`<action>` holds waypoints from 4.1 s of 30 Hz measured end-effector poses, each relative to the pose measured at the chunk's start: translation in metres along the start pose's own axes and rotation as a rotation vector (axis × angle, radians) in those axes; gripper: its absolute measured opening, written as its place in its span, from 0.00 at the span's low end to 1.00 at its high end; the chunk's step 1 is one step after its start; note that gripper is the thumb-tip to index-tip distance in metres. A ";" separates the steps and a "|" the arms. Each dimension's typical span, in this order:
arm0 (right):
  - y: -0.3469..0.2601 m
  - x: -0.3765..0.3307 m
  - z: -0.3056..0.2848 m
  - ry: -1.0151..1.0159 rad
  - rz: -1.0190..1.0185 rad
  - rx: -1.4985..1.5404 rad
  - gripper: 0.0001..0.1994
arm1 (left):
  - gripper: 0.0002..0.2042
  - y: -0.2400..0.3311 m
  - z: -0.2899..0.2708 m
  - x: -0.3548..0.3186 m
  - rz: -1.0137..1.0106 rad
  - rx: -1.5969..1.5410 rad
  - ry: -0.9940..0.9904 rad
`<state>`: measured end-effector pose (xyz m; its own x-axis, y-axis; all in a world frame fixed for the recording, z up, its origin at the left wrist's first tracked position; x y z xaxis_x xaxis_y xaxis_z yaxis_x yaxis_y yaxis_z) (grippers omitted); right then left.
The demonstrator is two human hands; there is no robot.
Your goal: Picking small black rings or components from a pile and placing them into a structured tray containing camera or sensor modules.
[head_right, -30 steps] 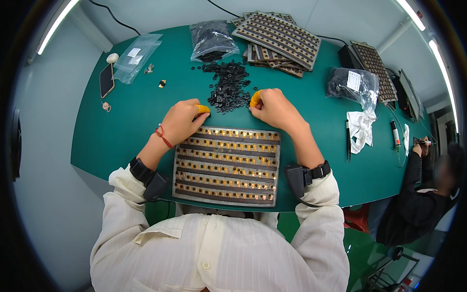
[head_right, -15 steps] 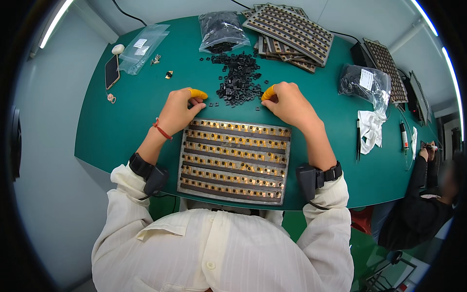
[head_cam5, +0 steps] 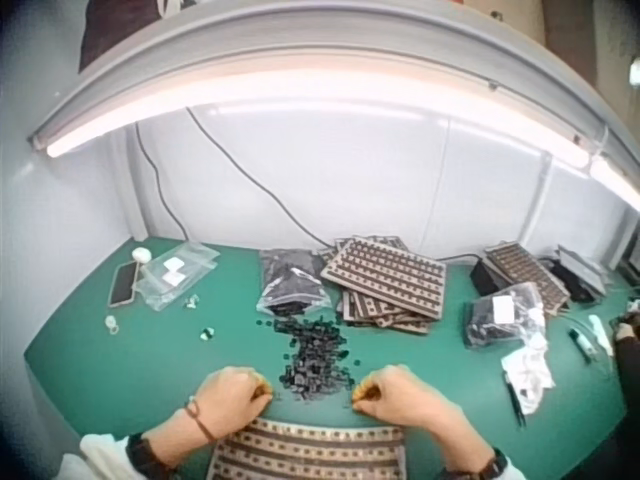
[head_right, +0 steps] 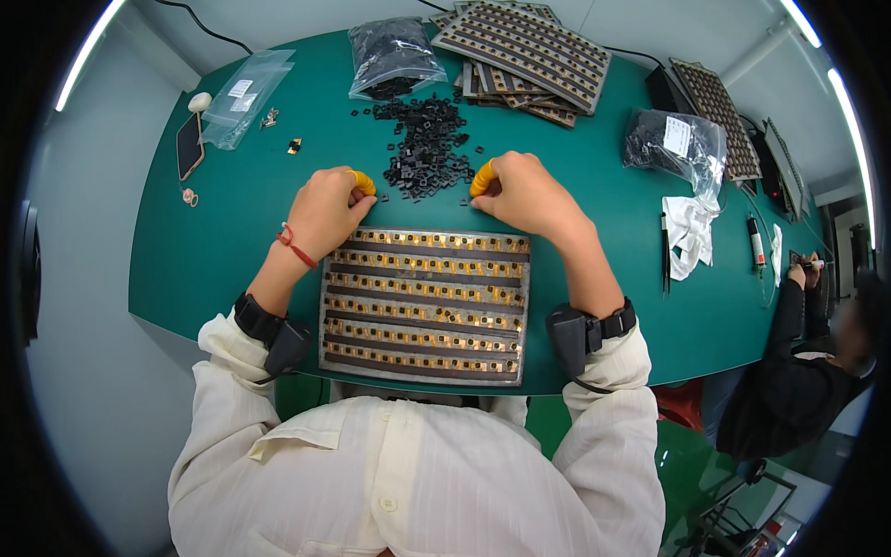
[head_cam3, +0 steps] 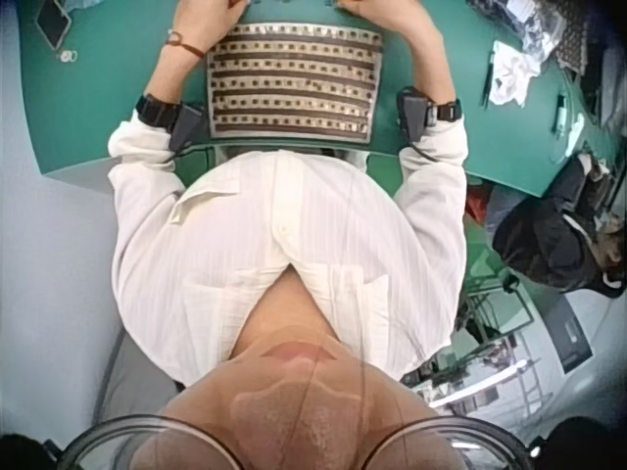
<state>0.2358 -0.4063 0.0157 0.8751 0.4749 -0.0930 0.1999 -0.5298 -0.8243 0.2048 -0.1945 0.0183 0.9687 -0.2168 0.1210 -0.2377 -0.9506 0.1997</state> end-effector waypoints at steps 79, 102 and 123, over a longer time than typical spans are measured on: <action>-0.003 -0.085 -0.011 0.110 0.133 -0.215 0.13 | 0.12 -0.002 -0.001 -0.003 0.059 -0.234 -0.044; 0.008 -0.018 -0.013 0.208 0.061 -0.032 0.11 | 0.07 -0.011 0.004 -0.006 0.037 -0.175 -0.002; -0.008 -0.005 0.000 0.212 0.127 -0.200 0.08 | 0.07 -0.023 -0.023 -0.042 0.209 -0.225 -0.058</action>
<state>0.2297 -0.4044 0.0231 0.9669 0.2499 -0.0520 0.1475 -0.7131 -0.6853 0.1681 -0.1579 0.0313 0.8982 -0.4207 0.1277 -0.4356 -0.8123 0.3878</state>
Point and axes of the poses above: each hand's wrist, its own x-axis towards the middle knuckle, its own z-axis out of the palm, y = z × x, the point moved 9 cm from there along x, towards the middle knuckle, and after that the axes turned 14 degrees about x, right-handed, at the moved point
